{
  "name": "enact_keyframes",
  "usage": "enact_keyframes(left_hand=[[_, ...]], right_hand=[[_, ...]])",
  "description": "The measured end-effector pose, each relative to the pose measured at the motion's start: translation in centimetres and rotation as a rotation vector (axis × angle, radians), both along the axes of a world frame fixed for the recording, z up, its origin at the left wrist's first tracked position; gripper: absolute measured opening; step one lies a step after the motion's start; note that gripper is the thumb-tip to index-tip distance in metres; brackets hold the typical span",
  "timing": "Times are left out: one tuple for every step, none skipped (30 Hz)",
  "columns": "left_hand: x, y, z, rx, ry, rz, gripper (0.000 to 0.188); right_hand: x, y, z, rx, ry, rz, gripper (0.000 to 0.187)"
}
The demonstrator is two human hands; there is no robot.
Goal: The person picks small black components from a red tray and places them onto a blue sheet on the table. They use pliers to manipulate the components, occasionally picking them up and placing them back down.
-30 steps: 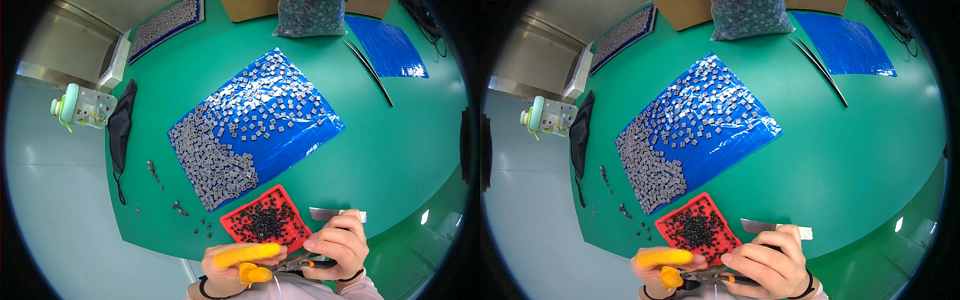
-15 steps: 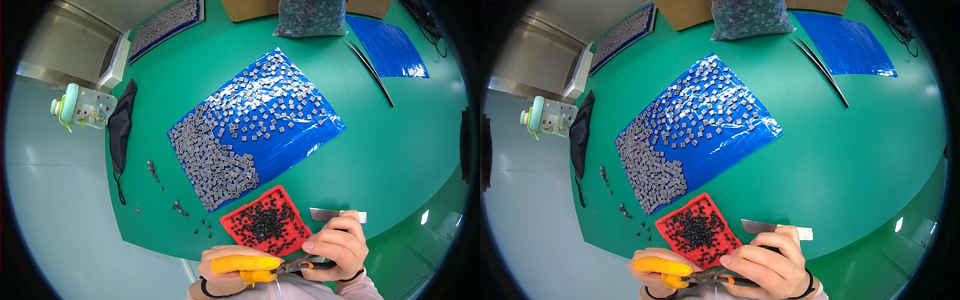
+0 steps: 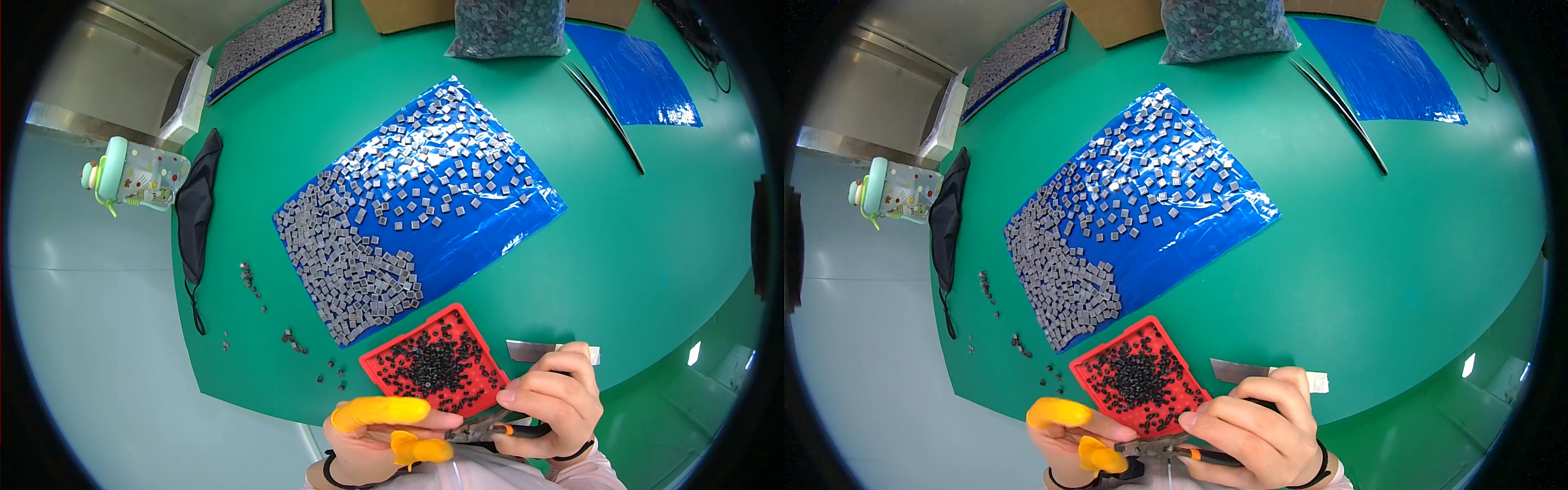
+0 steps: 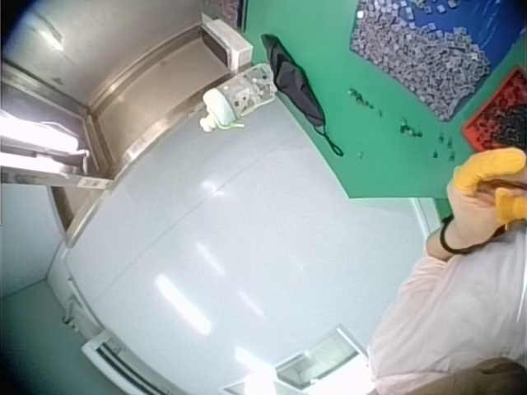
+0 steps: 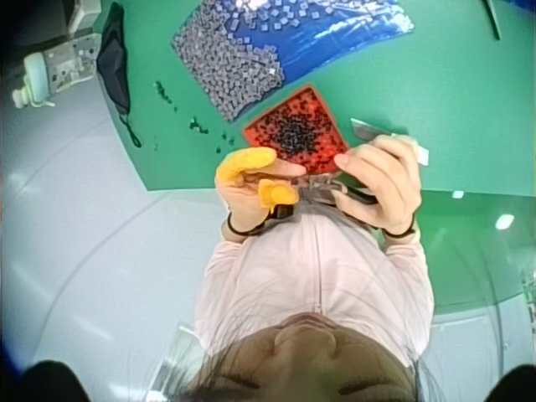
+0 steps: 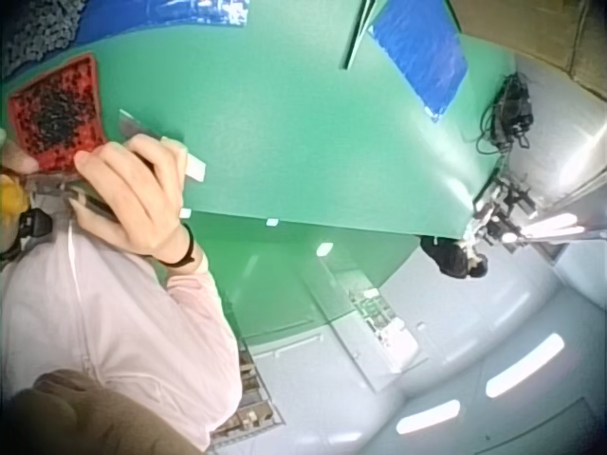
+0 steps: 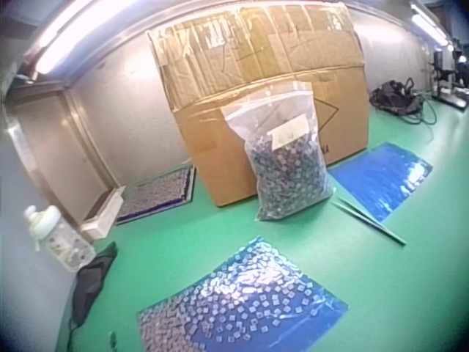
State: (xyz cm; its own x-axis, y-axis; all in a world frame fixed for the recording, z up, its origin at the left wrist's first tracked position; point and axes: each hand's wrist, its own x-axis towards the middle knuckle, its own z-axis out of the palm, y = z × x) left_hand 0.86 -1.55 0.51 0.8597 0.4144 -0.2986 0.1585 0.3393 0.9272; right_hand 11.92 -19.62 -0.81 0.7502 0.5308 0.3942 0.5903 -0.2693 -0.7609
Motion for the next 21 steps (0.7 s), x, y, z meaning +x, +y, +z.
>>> enact_keyframes(left_hand=[[0.3, -0.1, 0.1, 0.097, -0.04, -0.029, 0.039], [0.5, -0.1, 0.1, 0.195, -0.08, -0.058, 0.039], [0.3, 0.6, -0.7, 0.271, -0.167, -0.159, 0.039], [0.4, 1.9, -2.2, 0.344, -0.254, -0.264, 0.039], [0.3, 2.1, -2.5, 0.357, -0.254, -0.317, 0.035], [0.4, 2.3, -2.4, 0.377, -0.25, -0.364, 0.031], [1.1, 1.7, -0.5, 0.342, -0.157, -0.354, 0.023], [1.5, 1.3, 0.5, 0.306, -0.064, -0.344, 0.015], [1.6, 1.2, 0.5, 0.21, -0.061, -0.294, 0.015], [1.6, 1.1, 0.5, 0.114, -0.058, -0.245, 0.015], [1.7, 1.1, 0.5, 0.018, -0.055, -0.194, 0.015], [1.8, 1.1, 0.7, -0.004, -0.069, -0.162, 0.016], [1.9, 1.2, 1.0, -0.026, -0.082, -0.129, 0.017], [2.0, 1.3, 1.4, -0.048, -0.097, -0.095, 0.017], [2.1, 1.5, 1.8, 0.03, -0.063, -0.103, 0.017], [2.1, 2.0, 2.4, 0.109, -0.03, -0.109, 0.017], [2.0, 2.5, 2.9, 0.187, 0.005, -0.114, 0.017], [2.1, 3.1, 3.5, 0.333, 0.013, -0.11, 0.016], [2.2, 3.8, 4.2, 0.468, 0.056, -0.109, 0.016], [2.2, 4.6, 5.1, 0.605, 0.1, -0.107, 0.016], [2.3, 5.2, 6.0, 0.742, 0.145, -0.102, 0.017]], right_hand=[[0.1, 0.1, 0.0, 0.004, 0.0, 0.011, 0.047], [0.1, 0.2, 0.0, 0.008, -0.001, 0.022, 0.047], [0.2, 0.1, 0.0, 0.01, -0.002, 0.028, 0.046], [0.1, 0.0, -0.1, 0.003, -0.004, 0.013, 0.046], [-0.1, 0.0, -0.1, -0.005, -0.005, -0.004, 0.046], [-0.1, 0.0, -0.1, -0.006, -0.003, -0.013, 0.046], [0.0, 0.0, -0.2, 0.0, -0.009, -0.009, 0.046], [0.0, 0.0, -0.2, 0.005, -0.015, -0.005, 0.046], [0.0, 0.0, -0.1, 0.01, -0.024, -0.004, 0.046], [0.1, -0.1, -0.1, 0.023, -0.024, -0.013, 0.046], [0.1, -0.3, -0.1, 0.036, -0.025, -0.021, 0.046], [0.1, -0.3, -0.2, 0.054, -0.022, -0.032, 0.046], [0.1, -0.1, -0.1, 0.019, -0.043, -0.039, 0.046], [0.2, 0.1, 0.0, -0.016, -0.064, -0.045, 0.046], [0.2, 0.3, 0.0, -0.051, -0.083, -0.053, 0.046], [0.2, 0.6, 0.0, -0.079, -0.082, -0.061, 0.047], [0.2, 0.9, 0.1, -0.108, -0.09, -0.064, 0.048], [0.2, 1.1, 0.1, -0.139, -0.1, -0.069, 0.049], [0.3, 1.1, 0.2, -0.171, -0.11, -0.076, 0.049], [0.2, 1.1, 0.2, -0.178, -0.105, -0.074, 0.051], [0.3, 1.1, 0.3, -0.172, -0.108, -0.071, 0.051]])
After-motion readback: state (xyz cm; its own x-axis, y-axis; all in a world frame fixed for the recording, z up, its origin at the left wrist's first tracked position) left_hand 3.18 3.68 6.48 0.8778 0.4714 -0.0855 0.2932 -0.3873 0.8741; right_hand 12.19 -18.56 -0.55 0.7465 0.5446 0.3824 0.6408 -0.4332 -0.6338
